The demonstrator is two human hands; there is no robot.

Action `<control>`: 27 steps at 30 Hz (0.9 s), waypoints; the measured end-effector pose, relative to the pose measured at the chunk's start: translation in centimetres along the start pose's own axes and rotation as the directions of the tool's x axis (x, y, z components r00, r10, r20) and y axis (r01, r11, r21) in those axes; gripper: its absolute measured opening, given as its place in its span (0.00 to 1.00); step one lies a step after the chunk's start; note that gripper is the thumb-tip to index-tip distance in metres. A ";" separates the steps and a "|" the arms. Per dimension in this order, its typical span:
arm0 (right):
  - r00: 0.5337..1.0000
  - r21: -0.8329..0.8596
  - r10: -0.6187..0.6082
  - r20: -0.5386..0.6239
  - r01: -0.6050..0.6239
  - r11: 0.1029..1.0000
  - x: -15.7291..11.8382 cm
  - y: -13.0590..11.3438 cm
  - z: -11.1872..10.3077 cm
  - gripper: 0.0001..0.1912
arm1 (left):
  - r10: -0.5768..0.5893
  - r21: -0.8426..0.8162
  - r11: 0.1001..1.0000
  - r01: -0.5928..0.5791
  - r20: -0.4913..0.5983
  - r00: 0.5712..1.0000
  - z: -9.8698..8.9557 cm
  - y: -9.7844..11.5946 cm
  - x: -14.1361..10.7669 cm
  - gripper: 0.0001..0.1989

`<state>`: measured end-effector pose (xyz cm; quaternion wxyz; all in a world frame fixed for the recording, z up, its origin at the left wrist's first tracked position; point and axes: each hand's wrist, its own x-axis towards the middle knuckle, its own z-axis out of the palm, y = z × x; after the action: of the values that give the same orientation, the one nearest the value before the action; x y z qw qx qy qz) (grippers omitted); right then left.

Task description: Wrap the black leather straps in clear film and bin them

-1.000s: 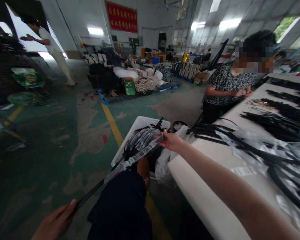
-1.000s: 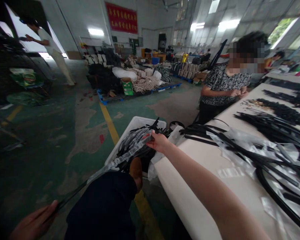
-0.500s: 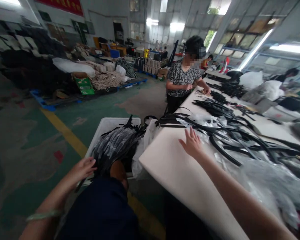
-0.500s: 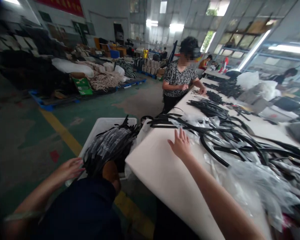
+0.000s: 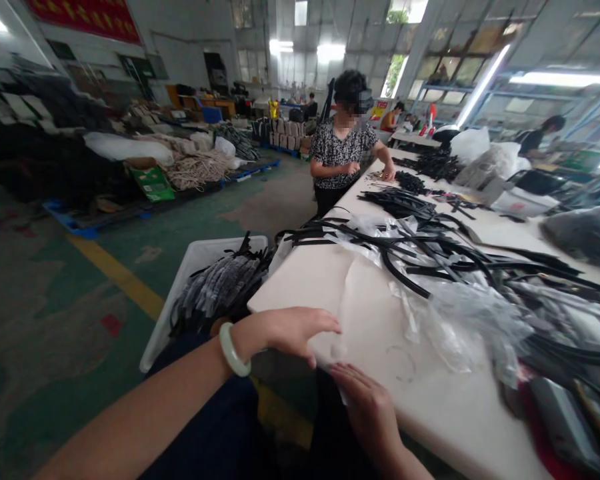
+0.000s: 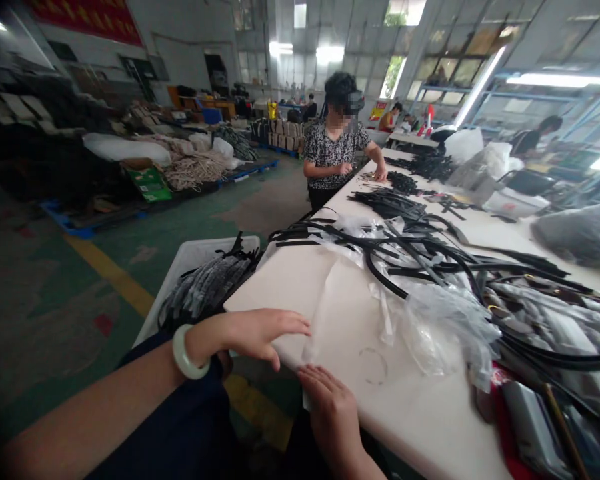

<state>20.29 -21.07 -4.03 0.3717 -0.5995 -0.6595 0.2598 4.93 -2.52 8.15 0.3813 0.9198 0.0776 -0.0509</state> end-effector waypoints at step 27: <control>0.876 -0.792 0.348 -0.335 -0.462 0.400 13.8 9.2 -18.0 0.12 | -0.468 -0.585 0.808 -0.071 -0.710 0.526 2.8 -3.0 1.6 0.13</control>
<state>40.21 -7.99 1.79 -0.0093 -0.8579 -0.5111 -0.0517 5.89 -2.25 3.87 0.5345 0.6653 0.3691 0.3681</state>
